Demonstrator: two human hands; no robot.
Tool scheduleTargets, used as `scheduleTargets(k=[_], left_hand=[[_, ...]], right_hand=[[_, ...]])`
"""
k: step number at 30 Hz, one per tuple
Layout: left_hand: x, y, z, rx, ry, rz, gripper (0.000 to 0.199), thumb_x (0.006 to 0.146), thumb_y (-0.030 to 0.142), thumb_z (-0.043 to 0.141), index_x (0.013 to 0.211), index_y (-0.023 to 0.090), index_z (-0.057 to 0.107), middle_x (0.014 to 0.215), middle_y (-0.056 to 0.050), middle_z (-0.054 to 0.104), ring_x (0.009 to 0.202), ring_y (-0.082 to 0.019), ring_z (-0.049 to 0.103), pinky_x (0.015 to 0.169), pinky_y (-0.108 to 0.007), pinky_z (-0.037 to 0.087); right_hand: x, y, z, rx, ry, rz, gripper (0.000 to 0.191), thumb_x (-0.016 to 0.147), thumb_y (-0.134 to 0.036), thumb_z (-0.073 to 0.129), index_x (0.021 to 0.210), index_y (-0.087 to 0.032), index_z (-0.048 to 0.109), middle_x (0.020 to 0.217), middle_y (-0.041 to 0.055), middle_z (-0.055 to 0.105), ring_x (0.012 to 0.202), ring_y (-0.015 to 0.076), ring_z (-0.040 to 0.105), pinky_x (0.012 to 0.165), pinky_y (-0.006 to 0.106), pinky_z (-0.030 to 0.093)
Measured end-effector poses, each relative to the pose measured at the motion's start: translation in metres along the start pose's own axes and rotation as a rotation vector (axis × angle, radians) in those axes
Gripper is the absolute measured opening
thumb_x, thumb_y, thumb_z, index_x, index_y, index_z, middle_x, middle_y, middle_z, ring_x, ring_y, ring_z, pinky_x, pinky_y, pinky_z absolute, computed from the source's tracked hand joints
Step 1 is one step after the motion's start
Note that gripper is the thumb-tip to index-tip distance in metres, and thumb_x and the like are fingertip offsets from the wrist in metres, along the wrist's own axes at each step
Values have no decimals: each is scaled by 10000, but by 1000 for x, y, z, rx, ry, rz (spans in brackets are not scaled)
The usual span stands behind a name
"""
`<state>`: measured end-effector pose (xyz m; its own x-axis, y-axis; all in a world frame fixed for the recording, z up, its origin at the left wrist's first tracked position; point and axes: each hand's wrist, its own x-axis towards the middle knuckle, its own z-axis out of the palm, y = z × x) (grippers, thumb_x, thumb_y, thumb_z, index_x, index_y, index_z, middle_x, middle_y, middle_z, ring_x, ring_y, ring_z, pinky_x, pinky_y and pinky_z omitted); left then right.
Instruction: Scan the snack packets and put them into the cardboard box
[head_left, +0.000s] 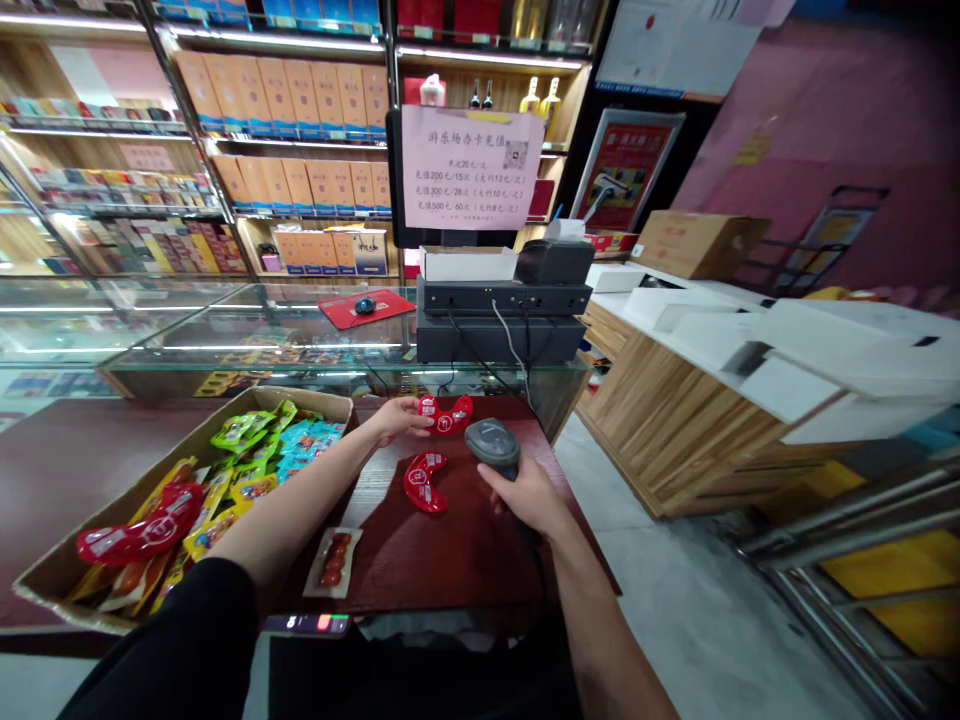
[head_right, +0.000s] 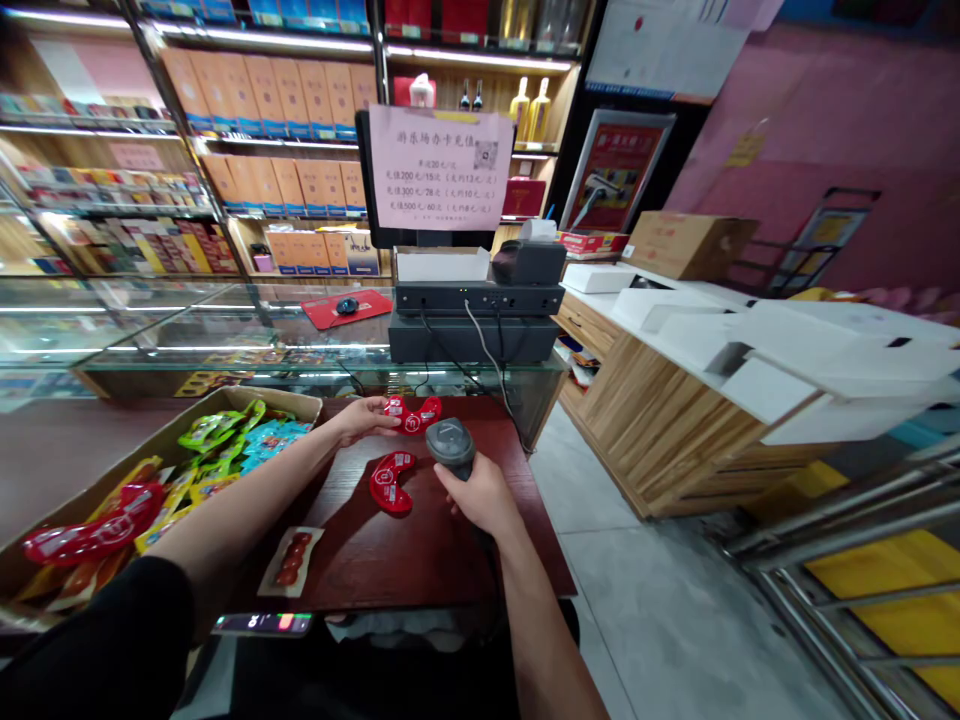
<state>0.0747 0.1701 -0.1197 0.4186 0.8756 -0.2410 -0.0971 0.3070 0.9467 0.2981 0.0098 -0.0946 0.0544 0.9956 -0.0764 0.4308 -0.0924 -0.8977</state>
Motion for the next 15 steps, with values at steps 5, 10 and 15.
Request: scheduleTargets(k=[5,10,15], left_hand=[[-4,10,-3,-4,45,-5,444,483,98,880,807,114,578,780,-48,703,726,-173,698,670,-299,601],[-30,36,-27,32,102,15,416,494,93,874,781,117,573,765,-45,699,713,-164,696,689,-301,596],[-92,60,-73,47,186,37,454,476,129,887,814,122,583,815,-63,711,739,-189,705,698,-313,596]], right_hand=[[2,-4,-1,-14,-34,-23,255,810,-444,600,811,-193,549,533,6,630,438,169,631,415,238,490],[10,-20,6,-11,-72,-23,260,807,-429,609,849,-180,545,541,-2,630,419,156,619,400,223,469],[22,-46,29,-10,-181,-77,279,804,-436,618,858,-168,559,558,8,641,438,154,630,420,219,476]])
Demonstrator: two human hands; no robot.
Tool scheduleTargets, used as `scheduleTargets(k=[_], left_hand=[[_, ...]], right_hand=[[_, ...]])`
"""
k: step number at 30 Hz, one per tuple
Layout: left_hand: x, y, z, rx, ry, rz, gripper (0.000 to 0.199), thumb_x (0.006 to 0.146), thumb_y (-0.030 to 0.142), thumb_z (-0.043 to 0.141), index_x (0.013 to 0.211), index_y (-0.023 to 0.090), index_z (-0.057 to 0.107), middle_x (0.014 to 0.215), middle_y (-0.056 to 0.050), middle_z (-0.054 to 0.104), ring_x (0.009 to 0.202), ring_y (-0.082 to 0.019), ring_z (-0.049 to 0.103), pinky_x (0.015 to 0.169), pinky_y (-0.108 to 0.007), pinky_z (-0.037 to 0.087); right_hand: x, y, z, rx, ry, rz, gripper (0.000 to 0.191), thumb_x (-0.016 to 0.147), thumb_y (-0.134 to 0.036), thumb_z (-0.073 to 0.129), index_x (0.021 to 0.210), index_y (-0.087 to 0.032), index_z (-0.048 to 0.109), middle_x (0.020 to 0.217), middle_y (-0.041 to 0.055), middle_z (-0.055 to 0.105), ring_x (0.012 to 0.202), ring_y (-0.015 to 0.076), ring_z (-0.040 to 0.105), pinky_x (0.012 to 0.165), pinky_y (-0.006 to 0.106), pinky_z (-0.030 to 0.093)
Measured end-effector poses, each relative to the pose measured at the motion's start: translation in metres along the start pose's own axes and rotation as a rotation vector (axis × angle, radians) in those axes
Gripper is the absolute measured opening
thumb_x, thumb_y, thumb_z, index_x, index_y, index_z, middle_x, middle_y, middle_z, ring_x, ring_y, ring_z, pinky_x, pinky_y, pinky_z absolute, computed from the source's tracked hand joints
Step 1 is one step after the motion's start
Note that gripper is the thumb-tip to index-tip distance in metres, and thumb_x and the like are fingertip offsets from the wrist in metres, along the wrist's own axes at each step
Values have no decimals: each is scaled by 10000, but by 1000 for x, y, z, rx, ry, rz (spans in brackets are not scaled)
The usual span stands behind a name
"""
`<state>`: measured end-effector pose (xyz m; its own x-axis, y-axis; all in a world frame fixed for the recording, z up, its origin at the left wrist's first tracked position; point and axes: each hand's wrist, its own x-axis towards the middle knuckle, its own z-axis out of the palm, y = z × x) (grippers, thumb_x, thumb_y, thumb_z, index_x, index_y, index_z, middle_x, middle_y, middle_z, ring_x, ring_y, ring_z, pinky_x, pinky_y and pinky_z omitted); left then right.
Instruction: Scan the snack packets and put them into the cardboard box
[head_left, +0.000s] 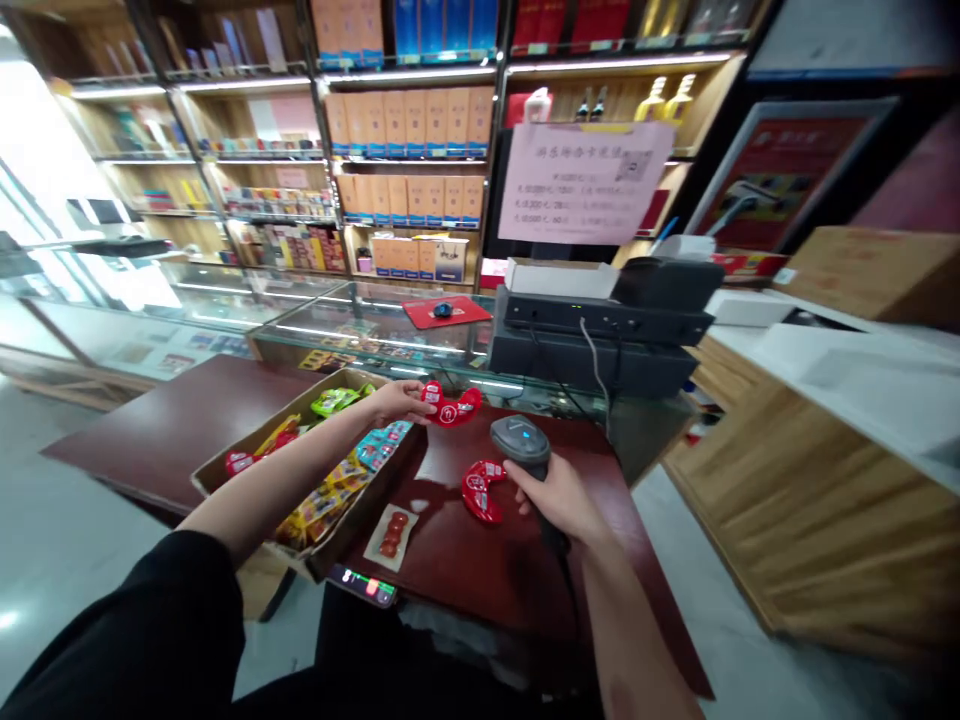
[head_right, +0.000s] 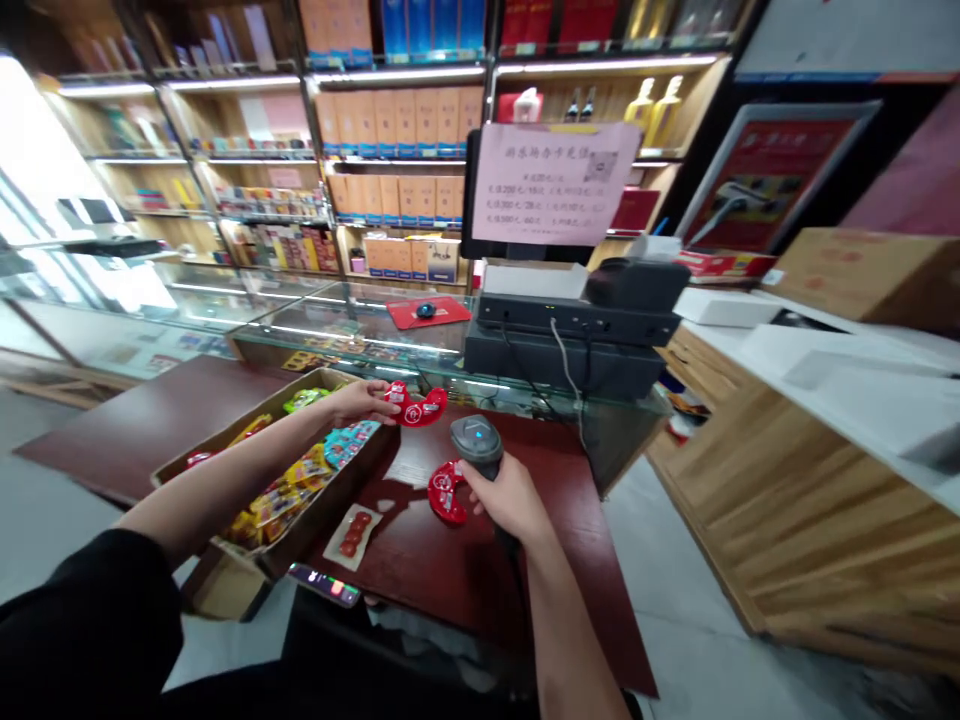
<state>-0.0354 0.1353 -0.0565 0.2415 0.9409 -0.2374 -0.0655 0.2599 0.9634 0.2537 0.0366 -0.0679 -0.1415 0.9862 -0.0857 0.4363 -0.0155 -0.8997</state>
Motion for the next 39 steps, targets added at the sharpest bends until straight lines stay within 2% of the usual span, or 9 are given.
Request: scheduleTargets(k=[5,10,13,17,22,25,29,33,39], left_hand=[[-71,6,-69,29,179,-7,488,483,152,886,888,131,614,800,-55,712,746,-194,707,718,-312,589],[-141,-6,-128,-21,397,27,468,466,163,892,827,130,597,795,-50,714,754,-195,704,728,-330,585],[-170,-15,-151,-24,481,24,481,458,183,897,827,129,593,784,-44,711,752,-195,704,731,-329,582],[-190,-26,-168,1,560,15,543,442,224,905,879,124,597,779,-52,712,714,-190,702,701,-315,576],[-195,-36,-182,106,618,-11,531,446,297,896,857,132,601,761,-47,714,670,-179,688,649,-295,559],[-197,-34,-188,342,672,-16,498,504,358,860,898,137,651,751,-52,718,647,-175,677,603,-262,535],[-201,-21,-190,631,802,67,465,560,375,815,965,170,715,865,-63,739,763,-200,694,636,-233,531],[-197,-7,-176,687,808,123,447,576,370,798,972,175,724,923,-69,740,796,-209,697,635,-232,535],[-149,-17,-133,703,608,200,399,595,376,789,939,180,736,876,-63,745,803,-208,696,702,-253,537]], right_hand=[[21,-23,34,-10,-141,-104,284,812,-459,604,836,-181,552,549,7,635,446,170,635,430,236,480],[39,-47,76,-48,-279,-190,296,812,-464,606,846,-174,558,559,14,643,433,174,631,441,254,498],[44,-61,98,-56,-340,-219,293,813,-450,613,868,-166,568,562,13,646,425,165,628,433,243,495],[46,-75,119,-73,-399,-262,294,810,-449,620,852,-163,570,565,23,655,429,169,633,438,241,490],[47,-82,131,-102,-443,-257,295,812,-455,616,844,-169,549,565,23,653,441,183,641,449,260,498],[46,-83,133,-103,-448,-256,298,815,-455,613,867,-167,550,568,19,651,435,178,635,448,261,497],[45,-85,132,-105,-440,-242,294,810,-433,628,902,-162,563,562,15,652,427,172,629,438,252,487],[43,-86,128,-102,-419,-233,276,800,-415,644,880,-161,572,555,18,655,427,172,631,434,245,483],[41,-74,110,-50,-375,-260,277,804,-427,637,868,-164,582,555,16,654,421,165,627,426,234,479]])
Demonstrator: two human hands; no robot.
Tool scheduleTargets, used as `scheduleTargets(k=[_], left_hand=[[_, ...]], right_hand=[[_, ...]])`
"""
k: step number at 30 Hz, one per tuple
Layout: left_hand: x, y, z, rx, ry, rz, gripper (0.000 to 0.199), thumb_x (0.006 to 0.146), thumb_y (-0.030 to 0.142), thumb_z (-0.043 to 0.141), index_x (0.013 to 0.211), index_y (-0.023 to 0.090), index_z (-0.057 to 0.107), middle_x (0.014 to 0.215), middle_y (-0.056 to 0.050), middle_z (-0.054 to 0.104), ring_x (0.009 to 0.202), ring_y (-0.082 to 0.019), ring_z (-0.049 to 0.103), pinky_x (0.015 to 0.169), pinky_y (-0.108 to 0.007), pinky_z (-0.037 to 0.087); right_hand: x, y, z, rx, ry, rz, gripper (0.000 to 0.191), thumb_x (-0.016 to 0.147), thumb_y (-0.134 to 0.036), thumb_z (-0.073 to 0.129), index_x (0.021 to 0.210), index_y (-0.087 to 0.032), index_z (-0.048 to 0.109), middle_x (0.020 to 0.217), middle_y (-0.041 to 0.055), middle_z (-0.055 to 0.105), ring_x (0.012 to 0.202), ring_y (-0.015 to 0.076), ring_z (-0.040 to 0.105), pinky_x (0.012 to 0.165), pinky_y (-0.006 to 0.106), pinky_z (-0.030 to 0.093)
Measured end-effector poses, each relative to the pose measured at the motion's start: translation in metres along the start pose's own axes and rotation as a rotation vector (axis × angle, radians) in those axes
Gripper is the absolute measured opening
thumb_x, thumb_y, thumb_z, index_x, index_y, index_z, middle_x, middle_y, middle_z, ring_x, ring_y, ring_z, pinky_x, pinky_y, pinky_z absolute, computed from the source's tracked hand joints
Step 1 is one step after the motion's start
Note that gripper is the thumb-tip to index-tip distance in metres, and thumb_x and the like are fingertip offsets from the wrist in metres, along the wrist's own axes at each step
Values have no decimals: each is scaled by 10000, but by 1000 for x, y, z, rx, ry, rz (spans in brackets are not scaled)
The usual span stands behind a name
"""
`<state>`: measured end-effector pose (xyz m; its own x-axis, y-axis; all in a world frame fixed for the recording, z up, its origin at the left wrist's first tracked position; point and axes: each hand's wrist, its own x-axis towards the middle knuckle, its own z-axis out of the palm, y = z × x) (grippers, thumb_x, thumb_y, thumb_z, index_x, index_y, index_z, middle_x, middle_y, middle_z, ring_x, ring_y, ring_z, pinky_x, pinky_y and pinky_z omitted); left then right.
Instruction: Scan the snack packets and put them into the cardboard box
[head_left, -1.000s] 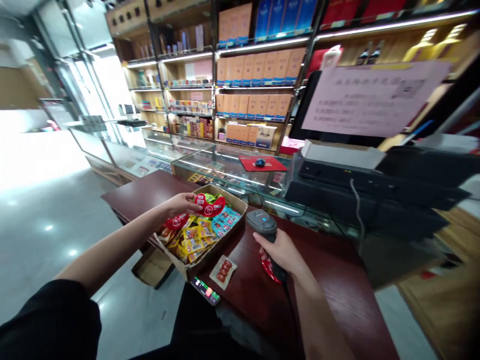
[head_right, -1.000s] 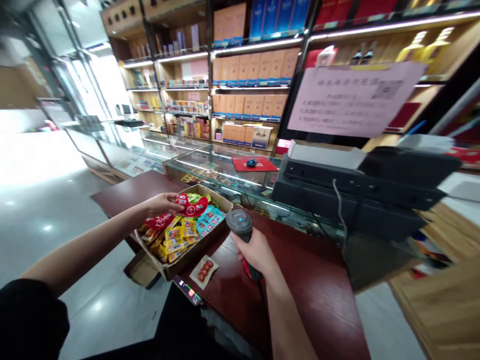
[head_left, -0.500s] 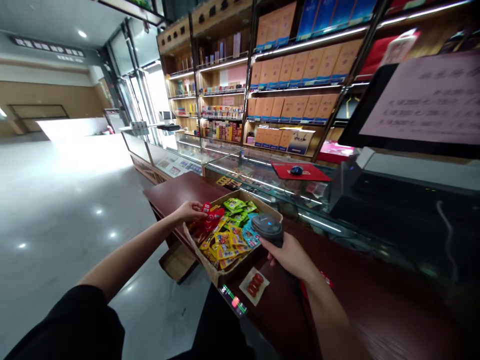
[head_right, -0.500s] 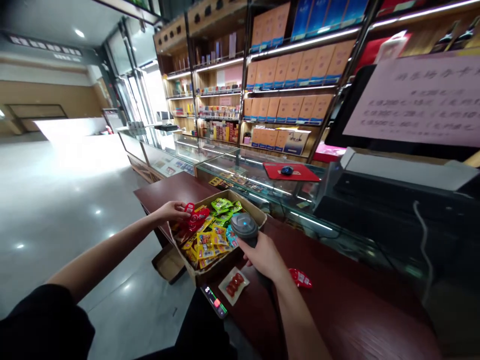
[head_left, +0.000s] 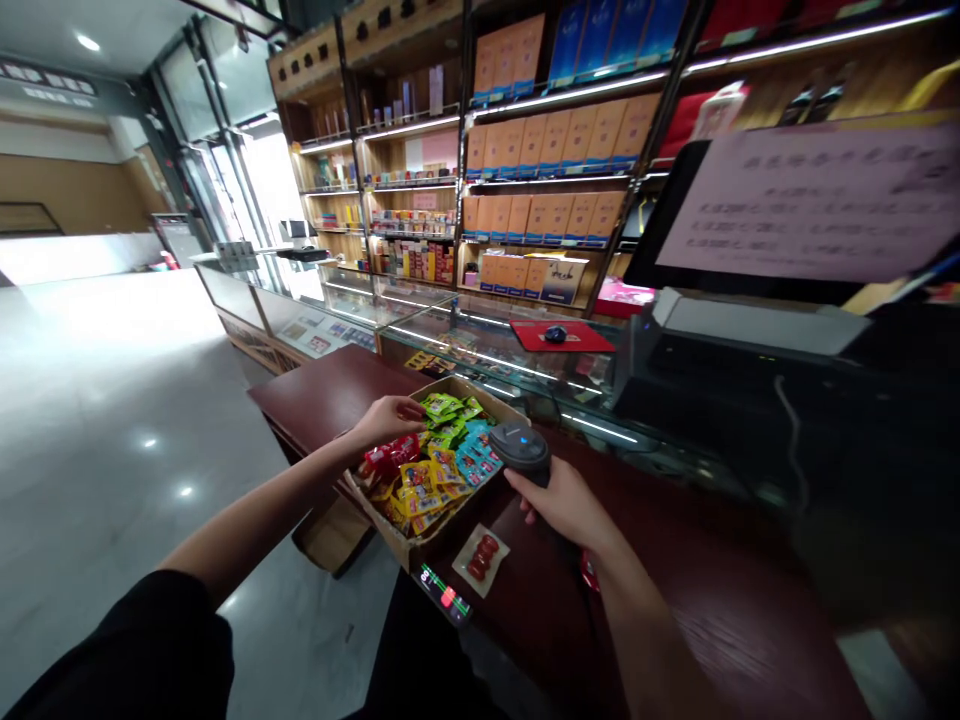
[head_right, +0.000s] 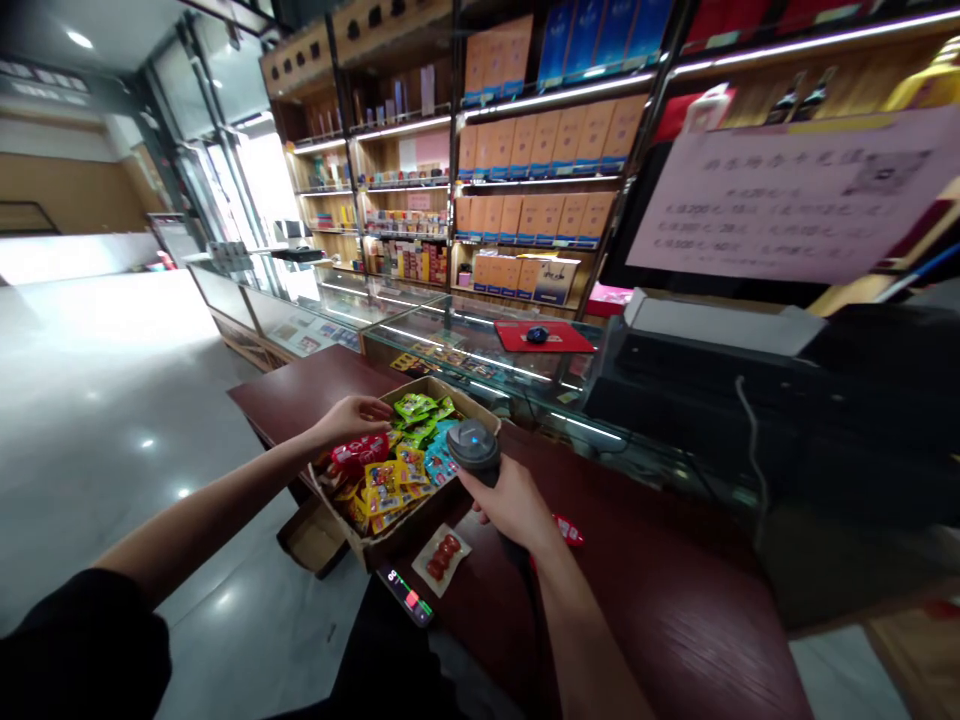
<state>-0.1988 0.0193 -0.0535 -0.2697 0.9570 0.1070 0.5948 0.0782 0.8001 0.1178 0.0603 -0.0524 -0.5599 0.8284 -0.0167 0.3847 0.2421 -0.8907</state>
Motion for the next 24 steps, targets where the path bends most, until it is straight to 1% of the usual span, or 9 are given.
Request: scheduleTargets(k=[3,8,12,15,16,18,21,24], left_hand=[[11,17,44,-37,-117,83,401,605,375,784,947,172,731,881,-69,744,811,-212,698,709,-262,540],[24,60,122,-68,-312,206,372,632,331,761,963,165,719,900,-74,739,797,-204,695,686,-255,539],[27,91,188,-62,-416,318,333,636,312,753,936,172,722,899,-72,739,819,-192,688,729,-245,528],[24,103,227,-17,-499,401,334,640,315,748,944,178,727,892,-67,740,817,-197,685,726,-250,520],[23,105,237,15,-510,421,329,646,313,741,947,179,729,891,-68,740,817,-201,684,724,-254,517],[20,104,249,82,-511,434,328,655,302,729,960,182,731,909,-74,740,822,-209,685,726,-258,511],[16,93,257,155,-501,398,339,664,321,723,975,185,731,904,-82,740,802,-217,687,710,-259,504],[15,81,261,141,-513,354,349,687,394,712,966,185,730,862,-81,736,755,-213,686,676,-252,498]], right_hand=[[-14,9,-15,-7,66,26,269,804,-424,637,851,-165,583,564,19,658,421,162,626,421,229,474],[-47,24,-46,15,201,100,261,804,-426,632,854,-177,571,568,18,660,454,175,638,433,243,486],[-74,36,-65,27,306,176,234,803,-395,638,856,-177,571,562,9,654,438,161,627,428,233,484],[-93,48,-75,12,378,237,240,808,-396,633,860,-170,573,562,7,651,431,149,626,410,210,470],[-98,52,-77,6,399,262,246,809,-400,632,866,-168,574,563,8,651,428,145,625,403,203,465],[-108,62,-79,-5,436,304,251,809,-400,633,879,-166,575,551,4,645,421,138,620,396,192,458],[-119,78,-76,-11,466,331,240,811,-392,628,867,-164,578,521,-6,626,409,130,610,392,182,450],[-126,92,-70,-7,471,356,249,818,-406,612,869,-164,585,518,-10,623,397,132,602,375,186,439]])
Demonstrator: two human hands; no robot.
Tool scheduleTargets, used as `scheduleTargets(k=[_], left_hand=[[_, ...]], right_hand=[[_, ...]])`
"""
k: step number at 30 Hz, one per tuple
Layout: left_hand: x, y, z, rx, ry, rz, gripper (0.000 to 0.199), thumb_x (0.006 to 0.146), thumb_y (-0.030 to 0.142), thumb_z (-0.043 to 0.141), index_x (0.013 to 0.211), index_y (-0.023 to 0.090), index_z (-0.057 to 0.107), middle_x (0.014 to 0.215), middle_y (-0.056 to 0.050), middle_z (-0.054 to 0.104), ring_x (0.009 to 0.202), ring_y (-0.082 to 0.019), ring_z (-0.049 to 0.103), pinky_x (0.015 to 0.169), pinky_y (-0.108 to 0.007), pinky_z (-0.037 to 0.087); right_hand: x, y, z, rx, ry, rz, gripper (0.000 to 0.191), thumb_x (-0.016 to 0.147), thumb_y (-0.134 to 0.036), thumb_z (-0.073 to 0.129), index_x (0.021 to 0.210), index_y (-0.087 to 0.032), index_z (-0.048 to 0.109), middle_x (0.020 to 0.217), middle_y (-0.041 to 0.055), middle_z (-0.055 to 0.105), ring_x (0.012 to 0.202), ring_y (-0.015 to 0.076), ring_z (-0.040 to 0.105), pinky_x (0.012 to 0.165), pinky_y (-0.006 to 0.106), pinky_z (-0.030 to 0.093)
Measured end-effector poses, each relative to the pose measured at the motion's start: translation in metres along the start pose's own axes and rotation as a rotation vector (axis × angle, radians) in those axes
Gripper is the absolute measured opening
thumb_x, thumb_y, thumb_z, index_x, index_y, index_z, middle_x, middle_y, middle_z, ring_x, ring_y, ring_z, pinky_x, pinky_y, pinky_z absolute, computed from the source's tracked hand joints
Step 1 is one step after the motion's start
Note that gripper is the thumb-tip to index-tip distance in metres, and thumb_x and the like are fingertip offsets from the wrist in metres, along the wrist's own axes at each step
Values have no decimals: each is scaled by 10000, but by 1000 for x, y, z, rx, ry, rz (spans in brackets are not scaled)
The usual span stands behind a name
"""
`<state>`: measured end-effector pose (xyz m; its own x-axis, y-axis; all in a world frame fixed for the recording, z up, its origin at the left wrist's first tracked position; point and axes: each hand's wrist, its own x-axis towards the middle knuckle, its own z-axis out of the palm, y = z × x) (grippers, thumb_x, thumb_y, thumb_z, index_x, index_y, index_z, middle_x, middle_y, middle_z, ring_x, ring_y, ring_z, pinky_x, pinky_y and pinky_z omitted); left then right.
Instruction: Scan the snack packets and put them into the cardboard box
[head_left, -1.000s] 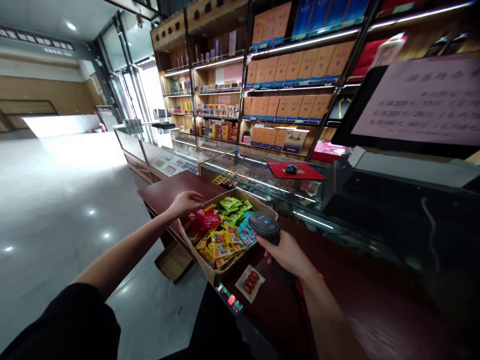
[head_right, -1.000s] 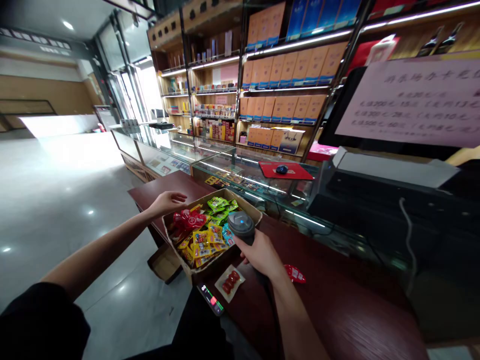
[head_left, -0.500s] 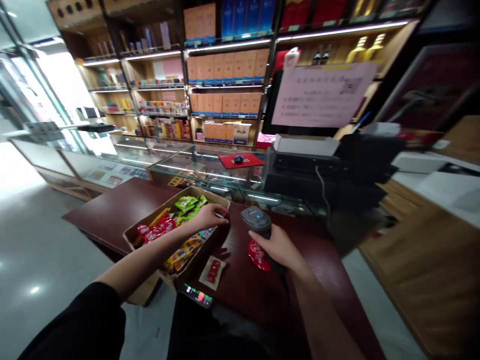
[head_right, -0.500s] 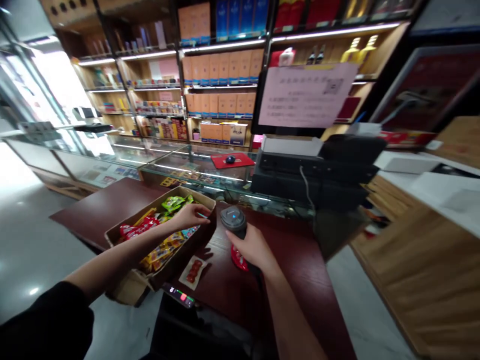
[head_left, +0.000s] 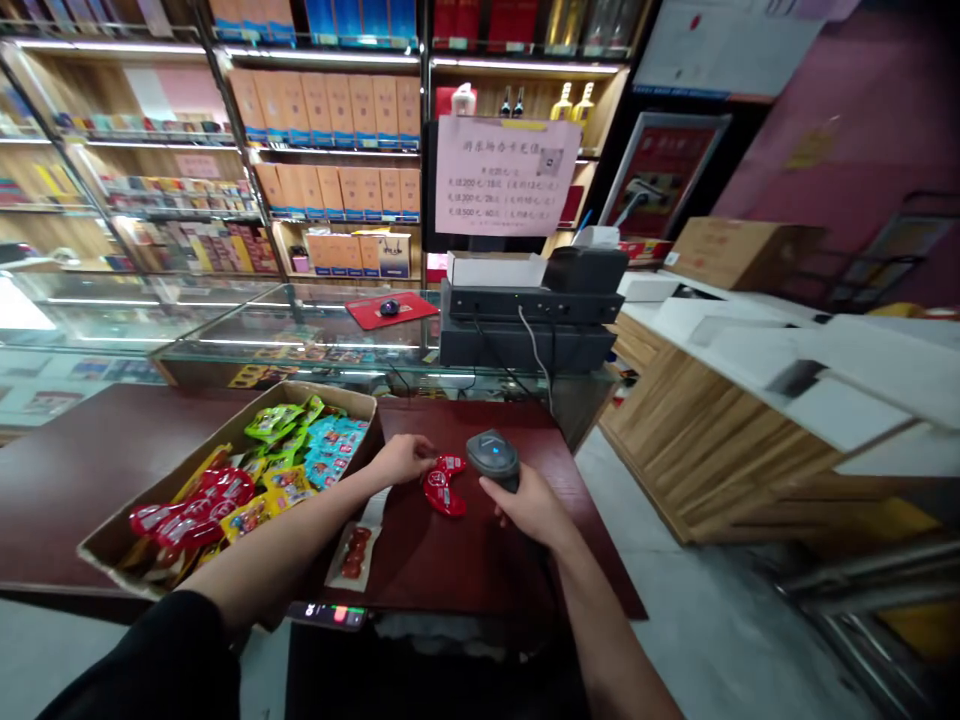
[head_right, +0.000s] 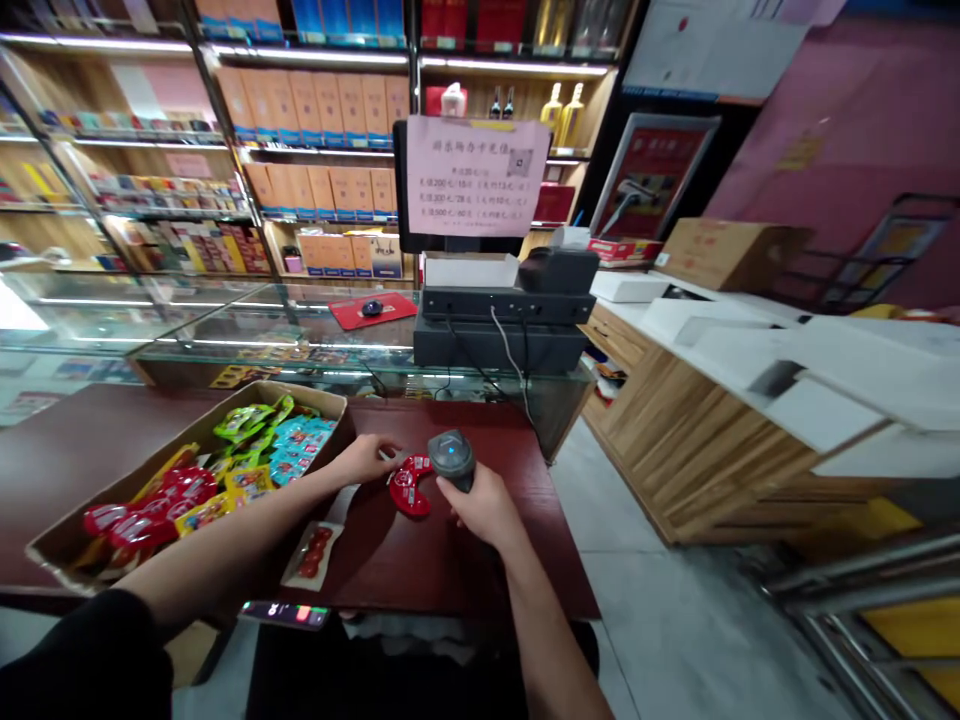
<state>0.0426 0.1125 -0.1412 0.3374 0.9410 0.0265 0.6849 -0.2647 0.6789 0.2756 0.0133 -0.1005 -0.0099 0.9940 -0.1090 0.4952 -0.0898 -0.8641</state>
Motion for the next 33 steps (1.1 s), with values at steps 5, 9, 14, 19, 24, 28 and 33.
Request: scheduleTargets(k=[5,9,14,19,24,28,33], left_hand=[[3,2,17,-56,-28,14,454,698,435,700,1076,184,691,933,-94,729,770,-215,686,682,-257,495],[4,9,26,28,-74,85,488,648,289,723,1122,185,674,1013,-114,715,874,-249,676,760,-279,490],[4,11,20,-65,-169,-103,359,585,155,728,943,160,717,819,-58,721,775,-227,674,679,-261,494],[12,8,17,-619,-84,-285,274,565,161,802,781,134,636,638,9,643,556,-126,610,540,-238,501],[19,9,12,-1018,152,-226,444,530,233,865,866,139,590,766,-34,699,646,-136,663,593,-253,552],[21,10,5,-1094,205,-226,459,524,236,873,878,132,600,781,-48,715,652,-136,672,596,-241,556],[21,13,0,-1123,241,-240,459,512,225,879,854,128,588,744,-43,710,643,-145,674,616,-271,571]], right_hand=[[-5,13,6,30,-4,31,242,818,-383,606,907,-159,584,525,-7,621,421,149,616,380,204,463],[-7,17,6,41,-6,36,245,817,-389,602,909,-163,576,528,-8,619,426,156,618,379,213,466],[-6,22,4,39,3,37,258,819,-412,594,902,-168,567,521,-17,612,415,153,614,382,213,462],[-8,18,1,52,25,21,273,810,-426,603,884,-165,572,534,-7,627,425,154,620,404,217,471],[-10,12,1,88,55,2,274,798,-440,612,852,-179,549,528,-13,625,428,158,620,419,228,485],[-11,10,2,86,62,0,254,804,-428,603,844,-184,547,515,-16,616,422,157,614,418,230,485],[-11,7,3,72,53,-11,243,810,-422,598,838,-185,553,522,-11,621,429,159,619,425,234,489]])
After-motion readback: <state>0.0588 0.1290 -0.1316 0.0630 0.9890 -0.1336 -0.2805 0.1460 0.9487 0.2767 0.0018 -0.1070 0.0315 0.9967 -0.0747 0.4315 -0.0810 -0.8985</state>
